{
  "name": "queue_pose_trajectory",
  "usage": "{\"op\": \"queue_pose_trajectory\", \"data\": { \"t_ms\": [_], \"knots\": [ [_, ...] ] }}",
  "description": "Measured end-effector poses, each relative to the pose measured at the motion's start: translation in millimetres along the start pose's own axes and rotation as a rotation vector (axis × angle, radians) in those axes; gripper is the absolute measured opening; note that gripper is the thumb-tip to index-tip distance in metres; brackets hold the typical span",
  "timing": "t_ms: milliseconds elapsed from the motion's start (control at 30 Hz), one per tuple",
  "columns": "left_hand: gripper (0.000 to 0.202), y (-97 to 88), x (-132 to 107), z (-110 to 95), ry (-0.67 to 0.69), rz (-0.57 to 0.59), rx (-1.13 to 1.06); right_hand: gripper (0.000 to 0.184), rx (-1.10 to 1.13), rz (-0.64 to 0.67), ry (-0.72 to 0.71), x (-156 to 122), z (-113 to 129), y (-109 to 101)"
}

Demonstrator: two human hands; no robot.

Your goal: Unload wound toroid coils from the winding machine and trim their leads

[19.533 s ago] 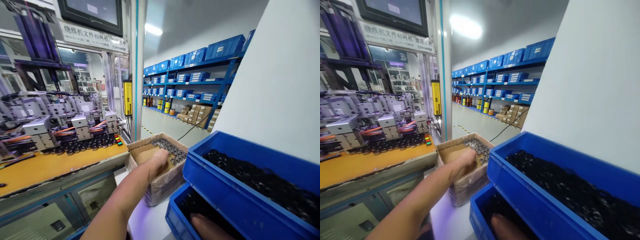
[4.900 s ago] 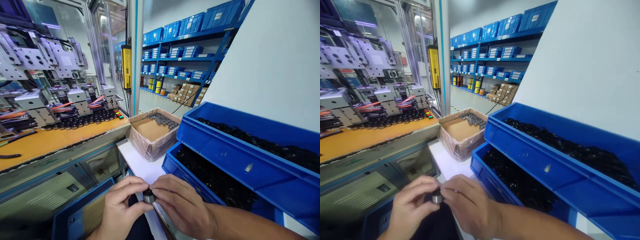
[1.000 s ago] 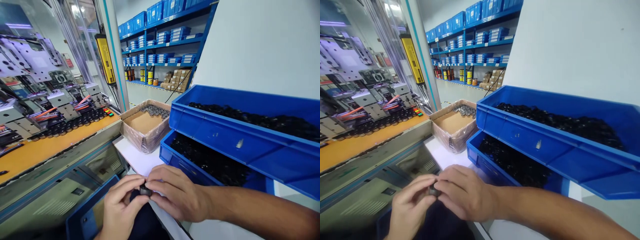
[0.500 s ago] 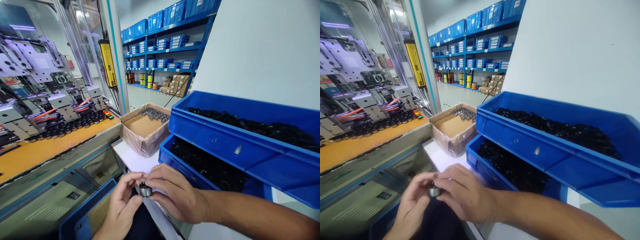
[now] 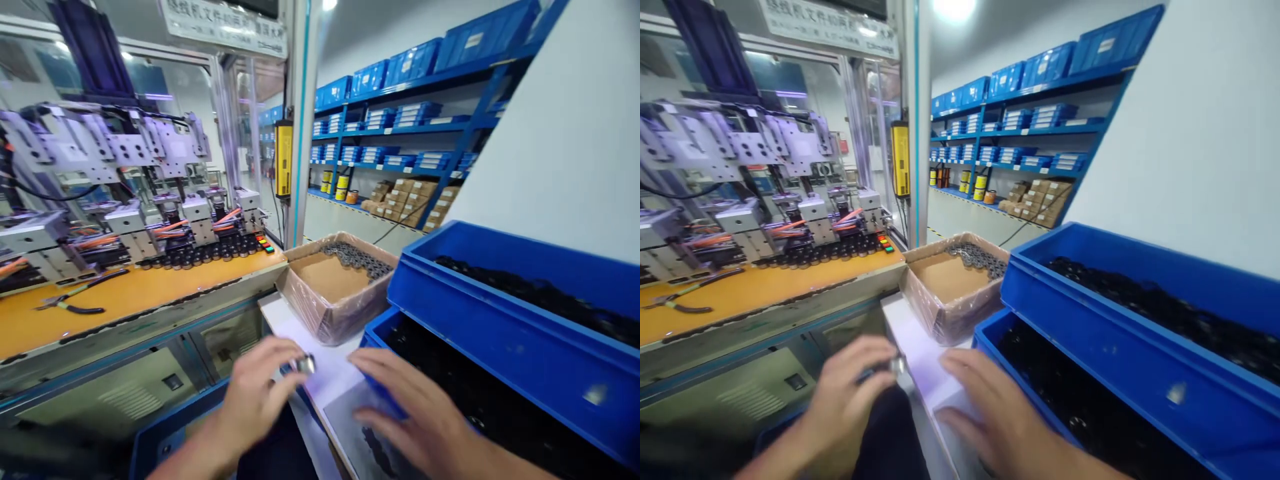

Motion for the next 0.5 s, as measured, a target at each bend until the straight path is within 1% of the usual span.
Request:
{"op": "queue_pose_trajectory", "data": {
  "t_ms": [33, 67, 100, 167, 233, 300, 367, 433, 500],
  "knots": [
    [0.014, -16.4, 15, 16, -0.047, -0.038, 0.166, 0.034, -0.054, 0.006, 0.009, -6, -15, -4],
    [0.015, -36.0, 31, 39, -0.141, -0.084, 0.372, 0.033, -0.087, 0.014, 0.043, -14, -33, -8],
    [0.017, -55.4, 48, 67, -0.281, -0.095, 0.569, 0.030, -0.100, 0.024, 0.100, -23, -53, -10],
    [0.017, -89.6, 78, 106, -0.393, -0.115, 0.673, 0.030, -0.082, 0.081, 0.270, -46, -96, -9],
    [0.014, -111.1, 101, 138, -0.471, -0.109, 0.728, 0.034, -0.039, 0.181, 0.440, -73, -131, 0],
    [0.014, -121.0, 112, 160, -0.529, -0.098, 0.759, 0.035, -0.005, 0.299, 0.553, -98, -151, 13],
    [0.020, -122.4, 114, 170, -0.571, -0.092, 0.783, 0.033, 0.038, 0.409, 0.624, -122, -158, 25],
    [0.027, -117.5, 112, 167, -0.596, -0.097, 0.814, 0.031, 0.116, 0.496, 0.653, -143, -155, 37],
    [0.032, -103.0, 114, 155, -0.586, -0.091, 0.845, 0.025, 0.188, 0.532, 0.656, -159, -148, 45]
  ]
}}
Point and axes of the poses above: each hand's wrist, its own x-axis towards the middle knuckle, its own y-axis out of the palm, z = x × y, the point moved 10 cm from there along x, towards the middle knuckle, and after that the axes turned 10 degrees about -y, right-handed, at the moved point
